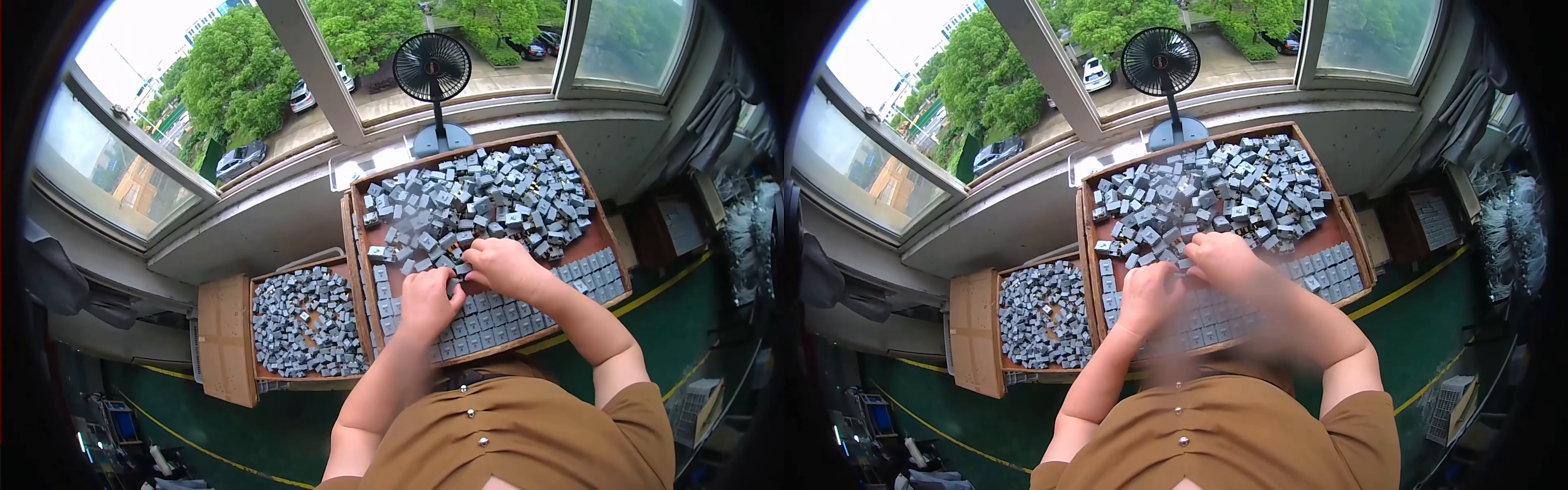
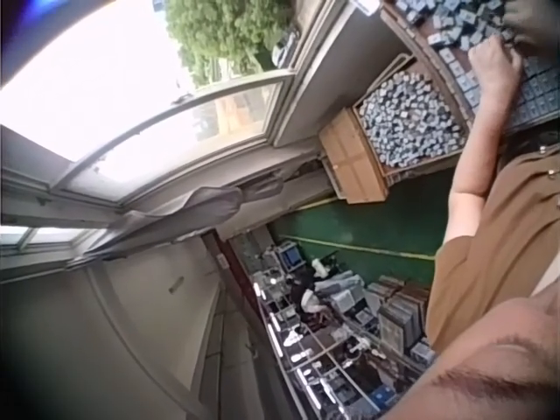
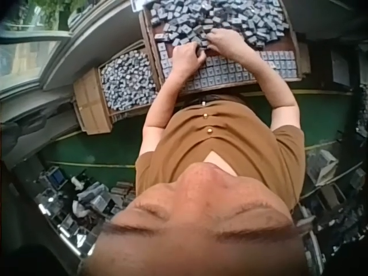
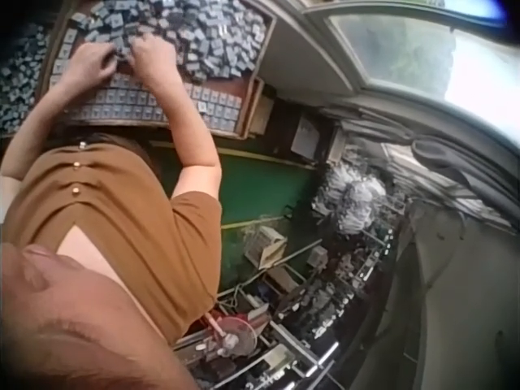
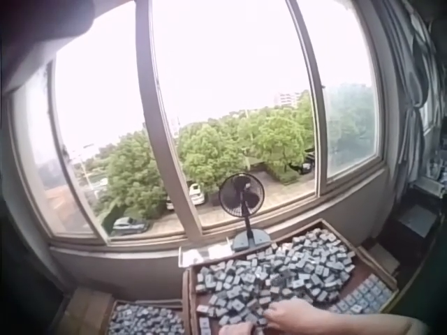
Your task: The person sorts small industrial components by hand, placing them into a partitioned plastic tray.
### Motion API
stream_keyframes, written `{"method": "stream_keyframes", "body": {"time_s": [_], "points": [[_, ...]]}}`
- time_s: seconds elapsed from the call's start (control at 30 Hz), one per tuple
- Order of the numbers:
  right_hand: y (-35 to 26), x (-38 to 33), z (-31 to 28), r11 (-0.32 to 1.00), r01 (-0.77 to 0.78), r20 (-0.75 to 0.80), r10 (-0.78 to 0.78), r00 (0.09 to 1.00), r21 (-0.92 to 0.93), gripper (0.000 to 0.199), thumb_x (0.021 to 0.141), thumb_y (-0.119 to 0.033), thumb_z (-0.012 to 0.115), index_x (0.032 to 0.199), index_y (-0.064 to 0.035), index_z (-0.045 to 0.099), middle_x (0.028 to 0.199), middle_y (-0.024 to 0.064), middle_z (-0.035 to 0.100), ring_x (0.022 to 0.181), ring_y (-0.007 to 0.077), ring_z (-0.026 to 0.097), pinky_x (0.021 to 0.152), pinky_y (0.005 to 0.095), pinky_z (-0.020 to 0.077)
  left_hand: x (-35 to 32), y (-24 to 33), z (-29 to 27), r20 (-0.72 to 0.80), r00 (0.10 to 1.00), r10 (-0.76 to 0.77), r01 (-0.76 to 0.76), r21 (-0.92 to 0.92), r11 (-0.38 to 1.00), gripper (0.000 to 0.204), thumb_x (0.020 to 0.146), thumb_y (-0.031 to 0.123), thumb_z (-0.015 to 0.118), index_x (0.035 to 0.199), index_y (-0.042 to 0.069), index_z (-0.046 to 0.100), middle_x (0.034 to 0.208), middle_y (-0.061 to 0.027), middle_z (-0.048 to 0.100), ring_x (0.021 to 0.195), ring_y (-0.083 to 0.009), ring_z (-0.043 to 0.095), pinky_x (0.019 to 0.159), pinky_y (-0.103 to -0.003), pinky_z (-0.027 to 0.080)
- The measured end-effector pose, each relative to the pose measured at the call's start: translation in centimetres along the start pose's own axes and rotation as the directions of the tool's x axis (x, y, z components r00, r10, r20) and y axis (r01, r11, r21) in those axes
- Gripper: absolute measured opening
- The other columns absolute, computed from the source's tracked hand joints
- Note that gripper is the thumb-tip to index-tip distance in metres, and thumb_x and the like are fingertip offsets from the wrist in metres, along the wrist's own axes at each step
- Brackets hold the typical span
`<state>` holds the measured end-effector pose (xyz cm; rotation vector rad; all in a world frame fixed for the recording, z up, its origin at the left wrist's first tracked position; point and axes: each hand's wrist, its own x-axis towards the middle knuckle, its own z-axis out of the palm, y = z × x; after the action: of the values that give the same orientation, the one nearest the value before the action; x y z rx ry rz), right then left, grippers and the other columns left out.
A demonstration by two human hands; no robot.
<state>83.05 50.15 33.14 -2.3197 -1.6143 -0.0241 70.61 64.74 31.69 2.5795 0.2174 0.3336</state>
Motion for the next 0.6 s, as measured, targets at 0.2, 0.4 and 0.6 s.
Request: {"method": "stream_keyframes", "body": {"time_s": [0.2, 0.4, 0.6], "points": [[1.1, -0.5, -0.2, 0.971, 0.184, -0.092, -0.199, 0.976, -0.150, 0.013, 0.073, -0.016, 0.068, 0.083, -0.0141, 0.059, 0.081, 0.0020, 0.059, 0.078, 0.0200, 0.063, 0.073, 0.0334, 0.0483, -0.5, 0.1, -0.5, 0.012, 0.997, -0.071, 0.072, -0.129, 0.989, 0.024, 0.079, 0.022, 0.068, 0.095, 0.006, 0.064, 0.088, -0.0128, 0.067, 0.087, -0.0329, 0.062, 0.082, -0.043, 0.049], [1.7, -0.5, -0.4, 0.974, 0.218, -0.052, -0.222, 0.974, -0.068, 0.014, 0.075, -0.018, 0.068, 0.083, -0.0119, 0.058, 0.079, 0.0030, 0.058, 0.076, 0.0216, 0.063, 0.071, 0.0353, 0.0502, -0.7, -0.6, -0.3, -0.075, 0.997, -0.002, 0.005, 0.044, 0.999, 0.018, 0.080, 0.021, 0.068, 0.089, 0.007, 0.061, 0.088, -0.0110, 0.063, 0.085, -0.0326, 0.061, 0.078, -0.044, 0.049], [-1.9, 4.2, 1.2, 0.999, -0.002, -0.060, 0.000, 0.998, -0.047, 0.024, 0.070, -0.017, 0.073, 0.090, -0.0107, 0.062, 0.086, 0.0057, 0.060, 0.086, 0.0240, 0.065, 0.072, 0.0364, 0.0534, -0.9, -0.6, -0.4, -0.023, 1.000, -0.019, 0.020, 0.051, 0.998, 0.018, 0.081, 0.020, 0.066, 0.092, 0.007, 0.063, 0.092, -0.0112, 0.062, 0.088, -0.0323, 0.060, 0.078, -0.044, 0.049]]}}
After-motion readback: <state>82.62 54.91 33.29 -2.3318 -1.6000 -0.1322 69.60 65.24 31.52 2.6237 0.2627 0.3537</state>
